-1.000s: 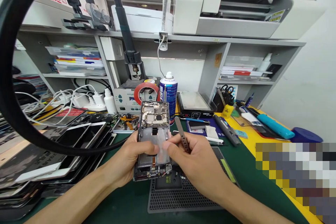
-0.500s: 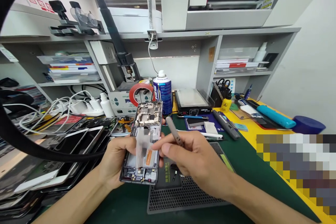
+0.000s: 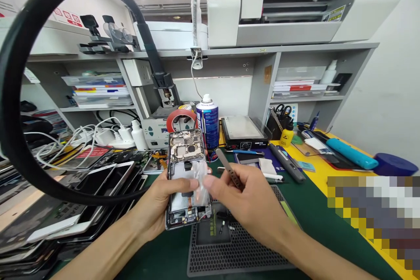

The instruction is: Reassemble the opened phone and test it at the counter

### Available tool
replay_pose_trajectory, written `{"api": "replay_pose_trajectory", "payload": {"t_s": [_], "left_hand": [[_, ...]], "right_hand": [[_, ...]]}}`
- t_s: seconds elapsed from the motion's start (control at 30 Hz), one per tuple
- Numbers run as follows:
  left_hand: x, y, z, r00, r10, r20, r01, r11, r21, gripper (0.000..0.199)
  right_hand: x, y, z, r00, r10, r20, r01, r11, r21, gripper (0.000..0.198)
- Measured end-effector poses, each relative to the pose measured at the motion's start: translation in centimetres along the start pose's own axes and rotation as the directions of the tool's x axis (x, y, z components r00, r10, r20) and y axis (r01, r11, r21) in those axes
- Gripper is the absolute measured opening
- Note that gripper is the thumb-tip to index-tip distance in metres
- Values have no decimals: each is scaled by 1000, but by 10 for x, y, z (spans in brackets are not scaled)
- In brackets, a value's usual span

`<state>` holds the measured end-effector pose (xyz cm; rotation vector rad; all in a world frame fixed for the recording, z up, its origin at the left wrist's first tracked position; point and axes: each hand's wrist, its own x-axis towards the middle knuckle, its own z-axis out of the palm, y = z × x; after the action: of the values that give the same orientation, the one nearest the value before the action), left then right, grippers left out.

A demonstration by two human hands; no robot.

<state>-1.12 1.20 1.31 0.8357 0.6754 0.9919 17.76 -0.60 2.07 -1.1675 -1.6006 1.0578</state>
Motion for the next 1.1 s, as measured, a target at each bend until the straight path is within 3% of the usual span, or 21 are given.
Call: {"api": "replay_pose_trajectory", "payload": {"t_s": [0.1, 0.2, 0.47, 0.73, 0.83, 0.93, 1.03, 1.1], "left_hand": [[0, 0, 1, 995, 51, -83, -49, 998, 30, 26], [-2, 0, 2, 993, 75, -96, -70, 996, 55, 25], [-5, -3, 9, 991, 63, -114, -56, 997, 61, 27], [-9, -5, 9, 993, 105, -60, -99, 991, 91, 34], [-9, -4, 4, 994, 106, 30, -106, 994, -1, 31], [-7, -2, 2, 988, 153, 25, -150, 985, -89, 32], [-5, 0, 3, 954, 288, -81, -288, 958, 9, 40], [-5, 0, 4, 853, 486, -193, -436, 864, 251, 45]], "right_hand": [[1, 0, 4, 999, 46, -2, -45, 977, -210, 40], [2, -1, 7, 995, 87, 44, -72, 959, -273, 38], [7, 3, 9, 974, 98, 207, -95, 995, -26, 33], [3, 10, 14, 974, 133, 184, -149, 986, 73, 31], [0, 11, 17, 973, 157, 167, -176, 979, 107, 29], [-1, 10, 19, 985, 114, 126, -125, 988, 86, 33], [1, 10, 20, 994, 83, 74, -85, 996, 33, 39], [1, 10, 20, 995, 84, 47, -85, 996, 7, 39]]}}
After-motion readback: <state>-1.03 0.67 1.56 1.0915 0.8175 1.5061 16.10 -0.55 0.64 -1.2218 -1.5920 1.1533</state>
